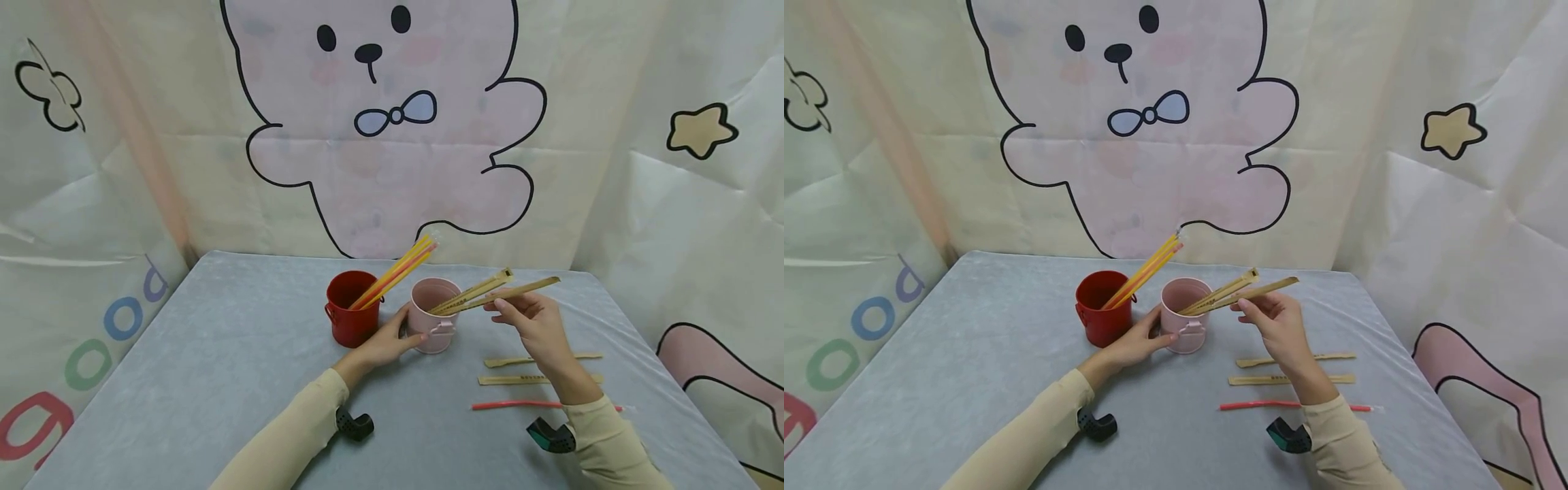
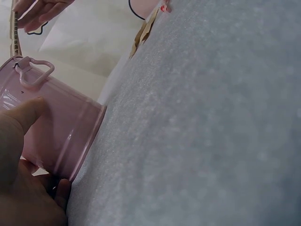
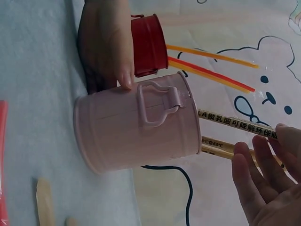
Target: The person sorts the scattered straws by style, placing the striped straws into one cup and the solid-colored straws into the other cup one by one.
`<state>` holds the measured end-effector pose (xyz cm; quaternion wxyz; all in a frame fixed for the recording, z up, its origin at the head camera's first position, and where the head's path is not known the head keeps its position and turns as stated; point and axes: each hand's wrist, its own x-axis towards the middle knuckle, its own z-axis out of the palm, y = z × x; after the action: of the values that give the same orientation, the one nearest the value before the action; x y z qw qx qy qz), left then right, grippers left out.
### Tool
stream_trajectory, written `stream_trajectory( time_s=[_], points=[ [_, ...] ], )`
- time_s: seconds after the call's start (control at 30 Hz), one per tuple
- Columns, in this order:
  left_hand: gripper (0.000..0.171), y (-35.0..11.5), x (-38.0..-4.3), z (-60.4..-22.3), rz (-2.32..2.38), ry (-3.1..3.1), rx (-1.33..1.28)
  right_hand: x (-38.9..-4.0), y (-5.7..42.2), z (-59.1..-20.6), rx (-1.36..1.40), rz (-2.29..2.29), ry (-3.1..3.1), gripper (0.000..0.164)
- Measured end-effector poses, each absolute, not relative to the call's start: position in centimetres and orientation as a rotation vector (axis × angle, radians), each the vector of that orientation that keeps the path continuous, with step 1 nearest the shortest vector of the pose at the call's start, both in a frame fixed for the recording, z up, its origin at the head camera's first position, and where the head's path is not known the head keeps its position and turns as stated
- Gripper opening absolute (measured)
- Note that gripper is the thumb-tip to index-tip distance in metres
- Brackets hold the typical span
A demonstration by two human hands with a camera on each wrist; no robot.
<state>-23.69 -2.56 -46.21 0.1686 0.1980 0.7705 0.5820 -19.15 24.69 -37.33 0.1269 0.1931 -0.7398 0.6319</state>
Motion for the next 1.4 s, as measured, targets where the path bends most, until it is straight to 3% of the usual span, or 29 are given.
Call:
stream_trajectory(
  time_s=[0.63, 1.0, 1.17, 1.4],
  points=[
    [0.083, -2.7, -23.8, -46.1, 1.636, 2.206, 0.548, -19.9, 25.9, -37.3, 0.554, 1.441, -2.593, 0.031],
    [0.086, -2.6, -23.9, -46.1, 1.624, 2.208, 0.551, -20.5, 28.9, -36.7, 0.767, 1.110, -2.889, 0.030],
    [0.085, -2.6, -23.8, -46.0, 1.626, 2.209, 0.540, -20.9, 30.0, -37.2, 0.894, 0.879, -3.035, 0.022],
    [0.084, -2.6, -23.7, -46.1, 1.636, 2.207, 0.563, -21.6, 31.5, -39.0, 0.861, 0.855, -3.210, 0.012]
  ],
)
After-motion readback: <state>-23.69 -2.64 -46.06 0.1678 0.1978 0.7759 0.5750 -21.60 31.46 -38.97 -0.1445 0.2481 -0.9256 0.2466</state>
